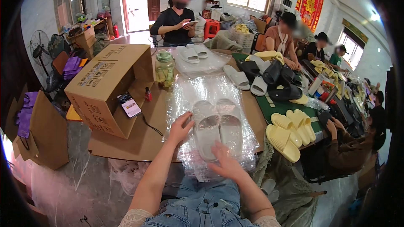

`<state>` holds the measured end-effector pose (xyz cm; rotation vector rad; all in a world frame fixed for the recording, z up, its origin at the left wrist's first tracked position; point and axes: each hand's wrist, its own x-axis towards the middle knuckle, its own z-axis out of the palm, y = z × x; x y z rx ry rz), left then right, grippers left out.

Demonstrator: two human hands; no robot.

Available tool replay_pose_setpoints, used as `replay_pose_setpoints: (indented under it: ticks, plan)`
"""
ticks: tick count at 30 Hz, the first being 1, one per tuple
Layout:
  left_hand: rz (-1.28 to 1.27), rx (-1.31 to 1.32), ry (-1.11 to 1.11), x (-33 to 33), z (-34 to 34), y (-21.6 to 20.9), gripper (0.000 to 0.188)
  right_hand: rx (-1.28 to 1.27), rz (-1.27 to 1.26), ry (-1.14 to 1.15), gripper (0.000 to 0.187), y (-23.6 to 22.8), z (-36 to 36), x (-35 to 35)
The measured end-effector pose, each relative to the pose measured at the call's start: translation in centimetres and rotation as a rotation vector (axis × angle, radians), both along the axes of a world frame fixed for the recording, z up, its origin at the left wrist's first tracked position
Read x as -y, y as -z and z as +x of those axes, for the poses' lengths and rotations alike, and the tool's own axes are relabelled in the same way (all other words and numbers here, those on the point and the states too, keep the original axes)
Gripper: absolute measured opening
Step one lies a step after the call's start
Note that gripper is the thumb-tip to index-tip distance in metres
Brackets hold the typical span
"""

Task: The person wraps pairs of slippers in bubble wrap at a workbench. They handle white, yellow, and black slippers, placing them on a sheet of bubble wrap, folding the wrap around them, and stacking the finished packages. Other workers are visible in the background performing similar tasks.

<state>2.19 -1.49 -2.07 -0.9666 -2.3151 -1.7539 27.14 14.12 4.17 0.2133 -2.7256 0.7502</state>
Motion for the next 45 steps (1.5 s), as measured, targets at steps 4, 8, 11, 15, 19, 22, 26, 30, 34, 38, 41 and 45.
replay_pose_setpoints:
  ticks: [4,8,11,15,19,22,26,30,34,38,41,45]
  plan:
    - [-0.02,-0.002,0.015,0.0,-0.1,-0.1,0.048,0.393,-0.476,-0.24,0.035,-8.1,3.4,1.5]
    - [-0.048,-0.038,-0.007,0.4,0.0,-0.3,0.048,-0.041,-0.369,0.291,0.02,-10.0,0.4,-0.1]
    - [-0.094,-0.092,0.02,-0.2,-0.1,-0.3,0.049,-0.006,-0.117,0.531,0.035,-6.9,-5.7,-4.2]
    - [-0.292,-0.272,-0.034,-0.2,-0.1,-0.4,0.057,0.08,0.109,0.579,0.045,-1.2,-11.8,-5.2]
    - [-0.399,-0.273,-0.004,-0.2,0.3,-0.7,0.065,0.007,0.052,0.669,0.043,1.9,-14.0,-4.7]
    - [-0.39,-0.257,-0.022,-0.6,0.6,-0.8,0.065,-0.078,0.106,0.66,0.034,3.4,-14.0,-5.1]
    - [-0.353,-0.218,-0.033,-0.5,0.0,0.0,0.068,-0.119,0.098,0.594,0.026,2.7,-12.8,-5.4]
    - [-0.319,-0.113,-0.022,-0.6,-0.4,-0.3,0.07,-0.097,0.067,0.519,0.023,2.8,-8.5,-5.4]
    - [-0.363,-0.015,-0.047,-1.2,-1.5,-1.3,0.07,0.041,-0.01,0.451,0.026,1.6,-1.1,-5.3]
    - [-0.694,-0.022,-0.055,-2.3,-1.9,-4.2,0.085,0.156,-0.038,0.368,0.029,1.7,7.8,-7.4]
    - [-0.882,-0.111,-0.08,-3.8,-1.1,-5.3,0.103,0.321,-0.152,0.357,0.03,-1.0,14.7,-7.8]
    - [-0.971,-0.232,-0.161,-5.4,-0.1,-5.2,0.11,0.458,-0.451,0.492,0.024,-3.3,22.6,-9.8]
